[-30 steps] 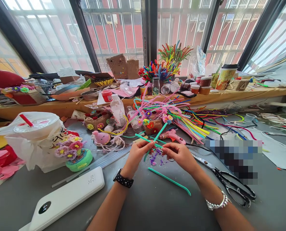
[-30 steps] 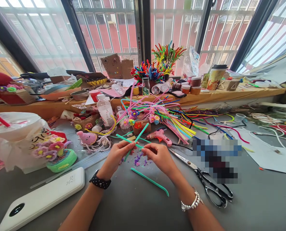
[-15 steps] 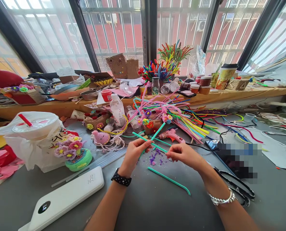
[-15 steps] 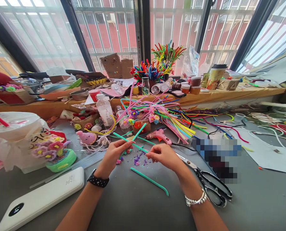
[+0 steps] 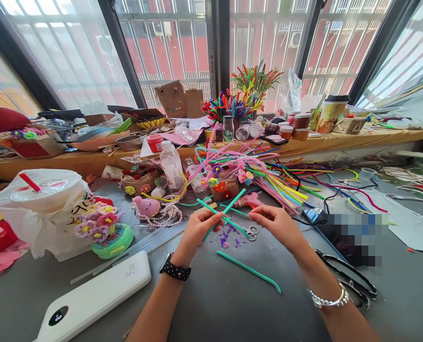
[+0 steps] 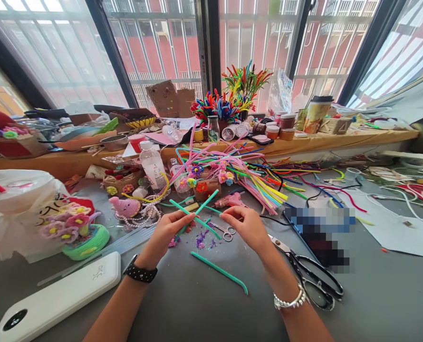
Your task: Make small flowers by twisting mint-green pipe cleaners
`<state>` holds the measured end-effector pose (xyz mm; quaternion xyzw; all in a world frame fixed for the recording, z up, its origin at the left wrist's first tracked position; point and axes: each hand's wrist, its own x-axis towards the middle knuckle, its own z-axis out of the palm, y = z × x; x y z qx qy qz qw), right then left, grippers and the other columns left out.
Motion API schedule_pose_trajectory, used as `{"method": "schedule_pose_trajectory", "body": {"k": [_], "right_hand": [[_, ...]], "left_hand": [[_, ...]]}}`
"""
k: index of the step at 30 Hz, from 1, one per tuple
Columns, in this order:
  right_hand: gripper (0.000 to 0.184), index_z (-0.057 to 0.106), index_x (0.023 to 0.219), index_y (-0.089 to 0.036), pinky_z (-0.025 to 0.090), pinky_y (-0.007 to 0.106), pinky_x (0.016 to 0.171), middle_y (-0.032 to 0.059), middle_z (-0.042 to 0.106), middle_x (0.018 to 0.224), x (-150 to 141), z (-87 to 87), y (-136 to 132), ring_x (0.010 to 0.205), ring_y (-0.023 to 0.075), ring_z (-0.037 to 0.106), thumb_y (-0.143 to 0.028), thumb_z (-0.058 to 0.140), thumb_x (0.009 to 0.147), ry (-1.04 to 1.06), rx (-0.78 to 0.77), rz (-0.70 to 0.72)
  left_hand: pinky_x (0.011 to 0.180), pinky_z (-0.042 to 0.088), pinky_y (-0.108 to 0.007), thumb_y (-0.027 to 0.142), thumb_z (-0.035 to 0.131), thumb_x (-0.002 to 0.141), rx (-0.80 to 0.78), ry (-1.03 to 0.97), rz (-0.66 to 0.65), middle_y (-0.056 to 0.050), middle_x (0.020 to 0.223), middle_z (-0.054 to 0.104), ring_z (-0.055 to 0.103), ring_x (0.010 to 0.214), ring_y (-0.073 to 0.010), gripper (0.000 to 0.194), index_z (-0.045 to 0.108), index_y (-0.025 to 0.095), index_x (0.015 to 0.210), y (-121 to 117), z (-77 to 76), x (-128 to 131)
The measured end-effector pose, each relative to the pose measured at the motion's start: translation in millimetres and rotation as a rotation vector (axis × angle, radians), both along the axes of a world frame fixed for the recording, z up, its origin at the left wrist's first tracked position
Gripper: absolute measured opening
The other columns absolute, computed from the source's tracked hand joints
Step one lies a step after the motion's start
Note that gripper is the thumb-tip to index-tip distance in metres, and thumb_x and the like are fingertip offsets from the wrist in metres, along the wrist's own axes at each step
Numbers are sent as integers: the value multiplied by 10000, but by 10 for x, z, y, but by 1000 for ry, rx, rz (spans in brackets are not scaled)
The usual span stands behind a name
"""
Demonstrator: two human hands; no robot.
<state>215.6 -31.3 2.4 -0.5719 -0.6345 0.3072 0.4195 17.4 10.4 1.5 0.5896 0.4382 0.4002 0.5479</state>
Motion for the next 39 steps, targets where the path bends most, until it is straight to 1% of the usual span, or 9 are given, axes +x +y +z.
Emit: {"method": "schedule_pose_trajectory", "body": {"k": [3, 6, 10, 14, 17, 24, 30, 39], "right_hand": [[280, 647, 783, -168, 406, 237, 555, 35, 635, 712, -139, -39, -11, 640, 154, 553, -411, 516, 739, 54, -29, 171], [276, 635, 741, -154, 390, 227, 521, 28, 613, 658, -240, -87, -21, 594, 136, 533, -403, 517, 743, 54, -24, 224], [258, 599, 710, -139, 352, 213, 476, 15, 563, 611, -273, -121, -18, 540, 112, 476, -372, 501, 758, 37, -5, 186], [236, 585, 722, -135, 341, 208, 484, 9, 543, 611, -272, -118, -16, 544, 105, 454, -344, 487, 770, 38, 1, 170], [235, 583, 721, -136, 329, 204, 475, 4, 529, 600, -274, -115, -21, 534, 100, 440, -340, 480, 775, 32, 4, 174], [234, 578, 713, -136, 340, 198, 483, 5, 538, 605, -267, -127, -20, 542, 101, 454, -338, 477, 774, 13, 0, 168], [230, 576, 717, -135, 334, 193, 472, 5, 539, 603, -283, -126, -21, 533, 97, 454, -333, 474, 774, 11, -6, 174], [218, 585, 710, -131, 328, 190, 474, 2, 540, 593, -289, -122, -42, 529, 95, 453, -307, 475, 777, -27, 28, 168]], "left_hand": [[486, 366, -198, 375, 608, 645, -3, 26, -35, -12, 559, 571, 460, 493, -87, 260, 617, 123, 580, -38, 15, 42], [476, 345, -190, 368, 581, 674, 28, 59, -93, 9, 505, 531, 434, 475, -79, 266, 611, 131, 556, -53, 17, 67], [476, 327, -177, 337, 582, 680, 73, 53, -133, 28, 488, 499, 418, 482, -71, 242, 605, 138, 544, -50, 11, 73], [472, 323, -174, 319, 575, 690, 57, 58, -155, 33, 495, 500, 406, 479, -67, 216, 613, 139, 576, -58, 25, 75], [478, 328, -175, 313, 578, 685, 51, 50, -172, 32, 496, 501, 411, 486, -70, 216, 605, 135, 565, -60, 29, 80], [487, 335, -171, 317, 588, 675, 52, 42, -184, 28, 531, 516, 409, 493, -64, 212, 606, 122, 594, -41, 2, 75], [487, 334, -170, 327, 571, 688, 65, 63, -187, 35, 515, 494, 408, 490, -61, 233, 593, 120, 585, -41, 0, 67], [504, 333, -179, 322, 570, 690, 91, 78, -215, 26, 557, 511, 416, 515, -68, 218, 594, 119, 612, -11, -40, 60]]}}
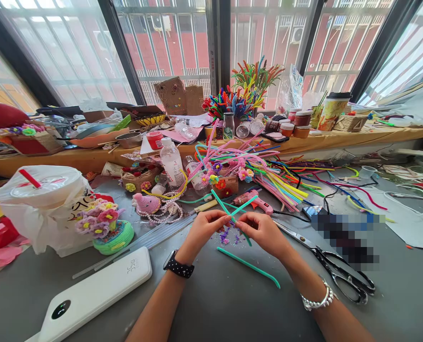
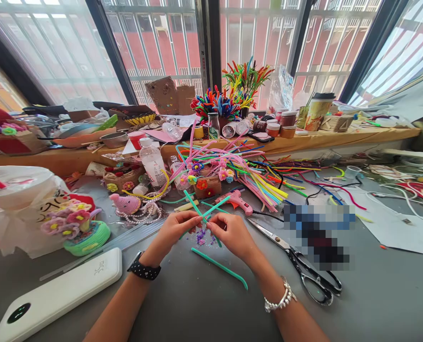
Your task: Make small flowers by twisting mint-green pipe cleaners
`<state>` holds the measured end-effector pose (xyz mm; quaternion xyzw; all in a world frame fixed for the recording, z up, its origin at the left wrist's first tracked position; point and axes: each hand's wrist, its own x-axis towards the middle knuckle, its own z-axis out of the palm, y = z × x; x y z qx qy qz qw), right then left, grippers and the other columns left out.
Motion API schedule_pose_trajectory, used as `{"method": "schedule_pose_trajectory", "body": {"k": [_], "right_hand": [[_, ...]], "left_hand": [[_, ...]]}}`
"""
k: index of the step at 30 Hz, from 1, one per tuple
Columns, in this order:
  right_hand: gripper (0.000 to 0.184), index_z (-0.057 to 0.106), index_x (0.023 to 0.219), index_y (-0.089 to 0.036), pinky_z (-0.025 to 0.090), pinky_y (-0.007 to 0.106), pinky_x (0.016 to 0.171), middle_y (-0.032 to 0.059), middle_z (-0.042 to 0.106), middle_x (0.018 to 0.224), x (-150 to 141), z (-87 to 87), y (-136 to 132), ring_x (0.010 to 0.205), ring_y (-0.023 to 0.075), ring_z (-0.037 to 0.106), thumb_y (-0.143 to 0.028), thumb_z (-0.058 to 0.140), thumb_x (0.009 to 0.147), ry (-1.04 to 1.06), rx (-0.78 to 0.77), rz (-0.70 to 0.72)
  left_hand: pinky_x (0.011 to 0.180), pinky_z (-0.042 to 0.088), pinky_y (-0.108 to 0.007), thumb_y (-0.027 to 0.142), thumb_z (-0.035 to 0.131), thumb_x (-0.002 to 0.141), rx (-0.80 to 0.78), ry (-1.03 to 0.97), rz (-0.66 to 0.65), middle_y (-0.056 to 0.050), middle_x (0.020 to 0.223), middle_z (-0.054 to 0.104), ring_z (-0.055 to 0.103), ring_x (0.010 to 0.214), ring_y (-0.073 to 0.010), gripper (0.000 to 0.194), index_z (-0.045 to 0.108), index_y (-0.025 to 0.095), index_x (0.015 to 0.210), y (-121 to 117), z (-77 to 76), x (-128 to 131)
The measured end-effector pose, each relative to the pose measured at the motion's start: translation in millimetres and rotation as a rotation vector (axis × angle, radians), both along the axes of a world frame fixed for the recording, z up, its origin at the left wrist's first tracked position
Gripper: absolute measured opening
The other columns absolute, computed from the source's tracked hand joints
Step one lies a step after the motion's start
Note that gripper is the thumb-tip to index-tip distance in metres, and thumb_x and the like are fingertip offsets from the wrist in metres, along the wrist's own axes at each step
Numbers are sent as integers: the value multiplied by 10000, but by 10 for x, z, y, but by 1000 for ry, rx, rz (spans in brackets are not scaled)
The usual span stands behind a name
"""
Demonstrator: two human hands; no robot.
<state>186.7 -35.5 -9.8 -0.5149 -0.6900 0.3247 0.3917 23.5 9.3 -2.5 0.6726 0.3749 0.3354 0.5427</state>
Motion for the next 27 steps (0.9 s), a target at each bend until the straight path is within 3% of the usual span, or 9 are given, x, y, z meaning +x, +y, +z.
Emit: {"method": "schedule_pose_trajectory", "body": {"k": [27], "right_hand": [[229, 606, 719, -132, 342, 193, 483, 6, 571, 601, -18, 25, -5, 540, 99, 471, -312, 480, 780, -17, 26, 10]], "left_hand": [[525, 371, -190, 371, 561, 687, 42, 46, 25, 2, 584, 563, 464, 545, -91, 258, 606, 130, 607, 3, -8, -15]]}}
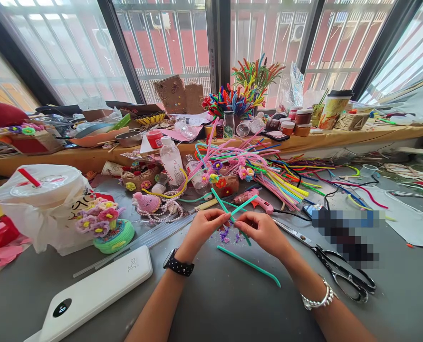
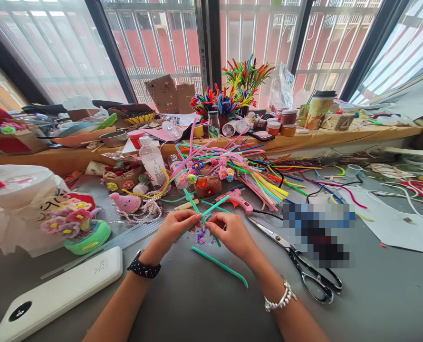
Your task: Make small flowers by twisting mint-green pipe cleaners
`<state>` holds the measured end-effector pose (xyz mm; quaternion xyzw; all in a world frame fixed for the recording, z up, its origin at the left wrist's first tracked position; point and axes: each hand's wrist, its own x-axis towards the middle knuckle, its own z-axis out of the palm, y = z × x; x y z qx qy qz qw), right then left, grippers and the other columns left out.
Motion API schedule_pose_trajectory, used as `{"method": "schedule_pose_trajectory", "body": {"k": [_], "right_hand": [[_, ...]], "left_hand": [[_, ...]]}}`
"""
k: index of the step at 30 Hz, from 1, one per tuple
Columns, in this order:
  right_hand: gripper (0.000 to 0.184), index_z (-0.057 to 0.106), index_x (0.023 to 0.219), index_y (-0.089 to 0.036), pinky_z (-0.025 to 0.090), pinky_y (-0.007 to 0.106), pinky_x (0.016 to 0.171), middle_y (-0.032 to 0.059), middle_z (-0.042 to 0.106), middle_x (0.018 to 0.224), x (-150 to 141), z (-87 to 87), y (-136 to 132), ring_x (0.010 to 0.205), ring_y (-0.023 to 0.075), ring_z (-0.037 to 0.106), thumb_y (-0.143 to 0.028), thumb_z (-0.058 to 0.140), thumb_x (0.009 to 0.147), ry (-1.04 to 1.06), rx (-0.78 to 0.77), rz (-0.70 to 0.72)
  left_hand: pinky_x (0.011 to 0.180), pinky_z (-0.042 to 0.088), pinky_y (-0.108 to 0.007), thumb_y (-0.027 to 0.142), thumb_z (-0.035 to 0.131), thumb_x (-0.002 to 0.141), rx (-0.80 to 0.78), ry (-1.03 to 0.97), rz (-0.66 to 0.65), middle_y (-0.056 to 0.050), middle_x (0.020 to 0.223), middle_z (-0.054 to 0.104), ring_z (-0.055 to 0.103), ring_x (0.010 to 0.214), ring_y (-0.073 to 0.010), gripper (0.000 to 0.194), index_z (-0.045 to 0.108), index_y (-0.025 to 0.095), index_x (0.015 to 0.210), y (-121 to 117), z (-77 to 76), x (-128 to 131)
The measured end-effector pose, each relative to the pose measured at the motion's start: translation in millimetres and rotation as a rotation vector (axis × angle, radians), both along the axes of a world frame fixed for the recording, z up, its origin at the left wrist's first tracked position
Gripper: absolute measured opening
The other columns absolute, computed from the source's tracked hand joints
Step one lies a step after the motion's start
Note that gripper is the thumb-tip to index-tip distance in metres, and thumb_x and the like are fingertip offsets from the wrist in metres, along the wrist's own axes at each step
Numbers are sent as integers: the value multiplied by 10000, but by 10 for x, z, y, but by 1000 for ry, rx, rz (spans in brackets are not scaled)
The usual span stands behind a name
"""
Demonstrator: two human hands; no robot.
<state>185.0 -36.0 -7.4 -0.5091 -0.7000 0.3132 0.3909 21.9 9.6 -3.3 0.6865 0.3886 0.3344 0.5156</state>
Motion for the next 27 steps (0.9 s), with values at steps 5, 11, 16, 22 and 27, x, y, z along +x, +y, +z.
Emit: {"method": "schedule_pose_trajectory", "body": {"k": [5, 11, 16, 22, 27], "right_hand": [[236, 608, 718, -136, 352, 198, 479, 7, 578, 603, -1, -13, 2, 540, 105, 485, -323, 480, 784, -12, 7, 8], [205, 599, 798, -163, 420, 227, 538, 36, 605, 716, 47, 42, -41, 620, 133, 528, -352, 524, 766, 48, 228, -136], [282, 615, 969, -222, 373, 361, 853, 60, 617, 933, 83, 82, -39, 928, 205, 498, -346, 597, 717, -242, 582, -47], [345, 568, 1066, -220, 304, 408, 937, 51, 611, 1020, 78, 8, 7, 982, 199, 496, -356, 556, 749, -434, 671, 34], [356, 576, 1054, -202, 372, 390, 867, 69, 624, 981, 77, -6, 14, 942, 210, 510, -364, 566, 737, -409, 642, 35]], "left_hand": [[513, 368, -192, 370, 568, 676, 19, -9, 3, 6, 565, 553, 456, 529, -89, 256, 602, 130, 593, 2, 0, 0], [517, 364, -193, 363, 566, 686, 25, 22, -1, -1, 570, 564, 461, 541, -95, 251, 608, 127, 610, -8, 10, -4], [512, 357, -197, 377, 572, 674, -2, 53, -51, -4, 548, 566, 467, 530, -98, 268, 620, 122, 608, -42, 31, 21], [519, 360, -200, 373, 564, 682, -39, 29, -107, -7, 560, 563, 474, 533, -97, 273, 626, 108, 664, -55, 28, 28], [497, 350, -195, 366, 568, 683, -24, 14, -135, 3, 521, 532, 456, 516, -90, 276, 594, 115, 571, -72, 61, 28]]}}
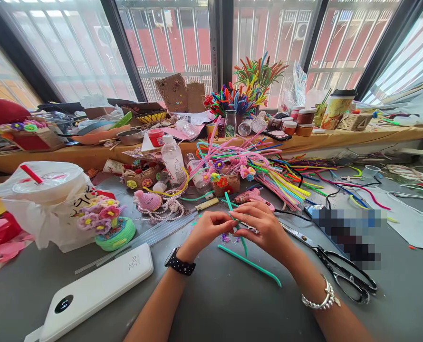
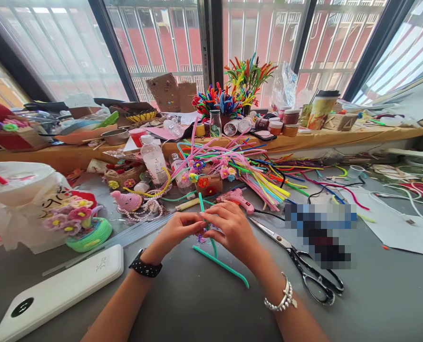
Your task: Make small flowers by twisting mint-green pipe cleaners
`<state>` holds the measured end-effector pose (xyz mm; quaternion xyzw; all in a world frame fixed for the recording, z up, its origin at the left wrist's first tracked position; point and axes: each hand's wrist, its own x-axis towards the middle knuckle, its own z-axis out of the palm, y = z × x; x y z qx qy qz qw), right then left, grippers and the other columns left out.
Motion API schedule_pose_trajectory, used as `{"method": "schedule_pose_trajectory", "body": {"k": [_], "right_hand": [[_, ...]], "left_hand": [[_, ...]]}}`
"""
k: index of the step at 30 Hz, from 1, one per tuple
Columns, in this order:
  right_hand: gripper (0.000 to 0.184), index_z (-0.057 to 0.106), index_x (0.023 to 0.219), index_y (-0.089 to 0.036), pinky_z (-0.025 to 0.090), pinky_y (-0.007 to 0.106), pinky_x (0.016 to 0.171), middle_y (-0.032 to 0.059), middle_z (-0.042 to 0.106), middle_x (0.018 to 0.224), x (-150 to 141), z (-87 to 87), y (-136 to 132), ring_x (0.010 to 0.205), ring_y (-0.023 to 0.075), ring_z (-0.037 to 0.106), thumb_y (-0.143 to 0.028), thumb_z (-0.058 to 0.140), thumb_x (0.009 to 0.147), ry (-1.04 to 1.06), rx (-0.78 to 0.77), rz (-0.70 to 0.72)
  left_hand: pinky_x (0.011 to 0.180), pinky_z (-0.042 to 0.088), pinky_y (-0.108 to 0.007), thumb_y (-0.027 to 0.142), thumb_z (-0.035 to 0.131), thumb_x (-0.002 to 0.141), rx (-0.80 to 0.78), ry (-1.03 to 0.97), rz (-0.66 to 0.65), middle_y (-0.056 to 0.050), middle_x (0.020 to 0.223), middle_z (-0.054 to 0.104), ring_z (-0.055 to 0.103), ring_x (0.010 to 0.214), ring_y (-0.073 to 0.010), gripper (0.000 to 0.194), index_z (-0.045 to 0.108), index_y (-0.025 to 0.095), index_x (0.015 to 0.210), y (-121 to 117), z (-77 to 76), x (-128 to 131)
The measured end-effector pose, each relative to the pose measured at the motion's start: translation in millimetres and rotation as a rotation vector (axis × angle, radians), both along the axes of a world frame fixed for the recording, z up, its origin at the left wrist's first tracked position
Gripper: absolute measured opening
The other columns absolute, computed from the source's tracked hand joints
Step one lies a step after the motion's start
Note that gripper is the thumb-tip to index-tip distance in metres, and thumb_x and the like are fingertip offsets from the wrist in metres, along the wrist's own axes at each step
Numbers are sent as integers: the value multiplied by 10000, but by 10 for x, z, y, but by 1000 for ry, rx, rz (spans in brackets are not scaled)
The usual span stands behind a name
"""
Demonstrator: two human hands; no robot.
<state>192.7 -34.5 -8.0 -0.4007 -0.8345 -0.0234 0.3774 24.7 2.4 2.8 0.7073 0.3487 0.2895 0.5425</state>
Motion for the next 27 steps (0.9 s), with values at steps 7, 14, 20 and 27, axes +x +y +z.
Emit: {"method": "schedule_pose_trajectory", "body": {"k": [7, 14, 20, 27], "right_hand": [[290, 616, 987, -203, 412, 359, 775, 66, 630, 872, -1, 24, -19, 837, 196, 530, -343, 571, 738, 10, -84, -18], [260, 632, 954, -184, 433, 278, 646, 59, 618, 780, -9, 28, -45, 725, 170, 560, -337, 533, 768, 50, -241, -12], [218, 670, 841, -202, 390, 235, 561, 23, 598, 663, -35, 29, -64, 625, 143, 543, -348, 522, 773, 71, -330, -55], [249, 688, 777, -210, 350, 224, 512, 8, 562, 579, -34, 48, -60, 545, 123, 509, -394, 521, 761, 147, -379, -77]], "left_hand": [[511, 368, -196, 356, 576, 684, -16, -20, -25, -8, 563, 565, 484, 544, -99, 251, 620, 117, 623, -25, 13, -2], [516, 380, -189, 347, 550, 711, 132, 39, -13, -15, 592, 576, 494, 563, -102, 250, 637, 120, 656, -33, 13, -10], [539, 379, -199, 325, 532, 730, 353, 145, 23, -26, 611, 598, 495, 580, -110, 240, 645, 134, 640, -45, 32, -6], [537, 430, -210, 329, 608, 662, 165, -10, 112, -22, 653, 603, 525, 579, -116, 223, 616, 127, 756, 18, -22, -25]]}}
